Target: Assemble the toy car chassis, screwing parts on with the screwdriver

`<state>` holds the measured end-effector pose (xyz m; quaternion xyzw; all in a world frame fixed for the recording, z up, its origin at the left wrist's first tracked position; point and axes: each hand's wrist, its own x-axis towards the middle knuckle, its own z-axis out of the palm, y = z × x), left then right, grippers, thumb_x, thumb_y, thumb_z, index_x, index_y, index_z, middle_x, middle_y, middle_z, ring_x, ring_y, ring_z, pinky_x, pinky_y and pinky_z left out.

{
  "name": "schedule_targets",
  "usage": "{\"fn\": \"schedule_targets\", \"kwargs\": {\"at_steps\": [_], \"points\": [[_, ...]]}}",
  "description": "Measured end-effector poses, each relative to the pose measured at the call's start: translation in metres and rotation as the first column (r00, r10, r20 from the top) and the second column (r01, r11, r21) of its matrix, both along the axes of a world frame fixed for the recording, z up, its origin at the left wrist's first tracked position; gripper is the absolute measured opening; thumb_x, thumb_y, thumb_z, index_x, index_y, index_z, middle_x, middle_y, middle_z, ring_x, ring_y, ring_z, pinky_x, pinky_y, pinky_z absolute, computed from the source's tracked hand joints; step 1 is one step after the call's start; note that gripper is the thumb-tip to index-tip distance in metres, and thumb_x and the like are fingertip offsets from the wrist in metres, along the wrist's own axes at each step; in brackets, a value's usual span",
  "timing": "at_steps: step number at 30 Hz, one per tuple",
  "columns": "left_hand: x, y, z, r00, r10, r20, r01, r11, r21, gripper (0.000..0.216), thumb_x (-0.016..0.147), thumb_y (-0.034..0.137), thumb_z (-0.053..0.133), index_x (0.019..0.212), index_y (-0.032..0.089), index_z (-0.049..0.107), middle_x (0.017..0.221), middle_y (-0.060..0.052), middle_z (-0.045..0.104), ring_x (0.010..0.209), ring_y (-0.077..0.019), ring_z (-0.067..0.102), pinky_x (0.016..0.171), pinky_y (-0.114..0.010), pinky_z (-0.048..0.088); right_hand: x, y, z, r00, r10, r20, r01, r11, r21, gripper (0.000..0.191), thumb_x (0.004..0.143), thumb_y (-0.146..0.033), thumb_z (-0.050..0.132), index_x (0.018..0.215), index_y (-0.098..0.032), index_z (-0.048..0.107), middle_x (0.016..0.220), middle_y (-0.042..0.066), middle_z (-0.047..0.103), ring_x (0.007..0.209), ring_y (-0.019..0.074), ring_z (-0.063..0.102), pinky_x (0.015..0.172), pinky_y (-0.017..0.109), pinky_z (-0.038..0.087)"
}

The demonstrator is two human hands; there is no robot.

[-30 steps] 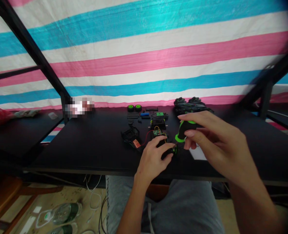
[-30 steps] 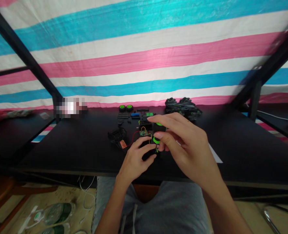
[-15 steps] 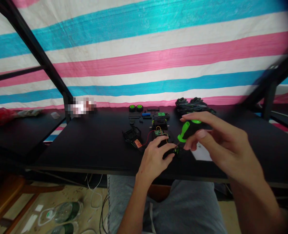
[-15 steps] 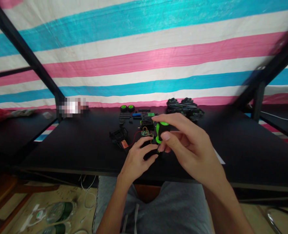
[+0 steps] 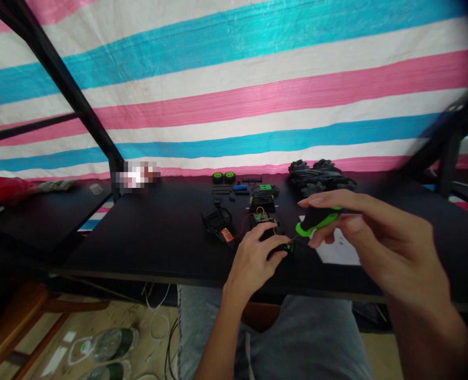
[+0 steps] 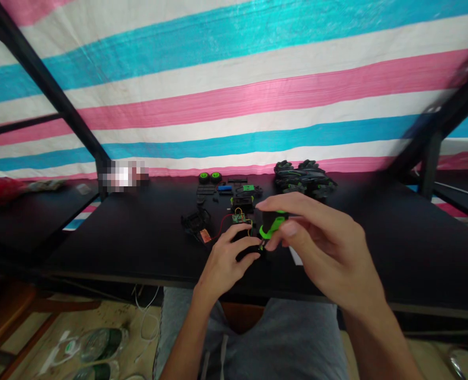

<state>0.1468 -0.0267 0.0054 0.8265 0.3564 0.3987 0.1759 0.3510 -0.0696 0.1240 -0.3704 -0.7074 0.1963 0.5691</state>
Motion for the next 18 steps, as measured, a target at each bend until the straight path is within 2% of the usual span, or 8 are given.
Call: {"fn": "schedule_targets", "kwargs": {"at_steps": [1,3,7,10,13,18], "points": [[-0.0001,0.0001,-0.0002,1.0,-0.002,0.002,0.002,1.0,0.003,0.024,0.103,0.019,0.081,0.125,0.027,0.082,0.151,-0.009,0.071,0.138,-0.0295,0.072,0.12,-0.049,0.061,0.0,0.0005,-0.0013,0.999,0.022,-0.027,-0.022,1.0,0.011,0.023,0.109,-0.029,0.071,0.124,-0.034,0.088,0.118,0.006,0.082,0.071,0.0138,0.079,0.061,0.026,0.064],[-0.0003,0.0002,-0.0006,1.0,-0.005,0.004,0.005,1.0,0.003,0.023,0.103,0.019,0.081,0.124,0.027,0.082,0.151,-0.009,0.07,0.138,-0.0291,0.072,0.12,-0.048,0.061,-0.0002,0.0019,-0.0034,0.997,0.036,-0.065,-0.035,0.999,0.022,0.022,0.104,-0.026,0.077,0.121,-0.035,0.089,0.125,0.007,0.078,0.068,0.0132,0.077,0.058,0.029,0.064],[-0.0004,0.0001,-0.0014,1.0,-0.002,0.005,0.002,1.0,0.006,0.023,0.103,0.02,0.081,0.125,0.027,0.082,0.151,-0.009,0.07,0.137,-0.029,0.073,0.12,-0.048,0.061,-0.0006,0.0051,-0.0056,0.994,0.007,-0.108,-0.005,1.0,0.015,0.026,0.101,-0.021,0.08,0.118,-0.039,0.09,0.116,0.005,0.075,0.059,0.0114,0.068,0.05,0.031,0.056],[0.0001,-0.0004,-0.0016,1.0,0.005,0.007,-0.005,1.0,0.002,0.023,0.102,0.02,0.082,0.124,0.027,0.083,0.151,-0.009,0.071,0.137,-0.0296,0.073,0.12,-0.049,0.061,-0.001,0.0062,-0.0059,0.993,-0.018,-0.116,0.02,1.0,0.023,0.027,0.101,-0.023,0.08,0.119,-0.04,0.091,0.108,0.005,0.074,0.056,0.0111,0.062,0.043,0.03,0.048],[0.0007,-0.001,-0.0014,1.0,0.006,0.01,-0.006,1.0,-0.009,0.022,0.102,0.021,0.082,0.124,0.028,0.083,0.151,-0.009,0.071,0.137,-0.0298,0.073,0.12,-0.049,0.061,-0.002,0.0054,-0.0059,0.993,-0.062,-0.102,0.065,0.998,0.023,0.026,0.101,-0.027,0.08,0.121,-0.041,0.09,0.1,0.004,0.074,0.054,0.0119,0.059,0.04,0.029,0.046],[0.0007,-0.0014,-0.001,1.0,0.008,0.017,-0.008,1.0,-0.011,0.023,0.102,0.02,0.082,0.123,0.028,0.083,0.15,-0.009,0.071,0.138,-0.0294,0.073,0.12,-0.048,0.061,-0.0051,0.0007,-0.0054,0.991,-0.101,-0.09,0.1,0.995,-0.014,0.027,0.105,-0.03,0.075,0.126,-0.042,0.088,0.124,0.004,0.079,0.051,0.0081,0.057,0.04,0.028,0.05]]}}
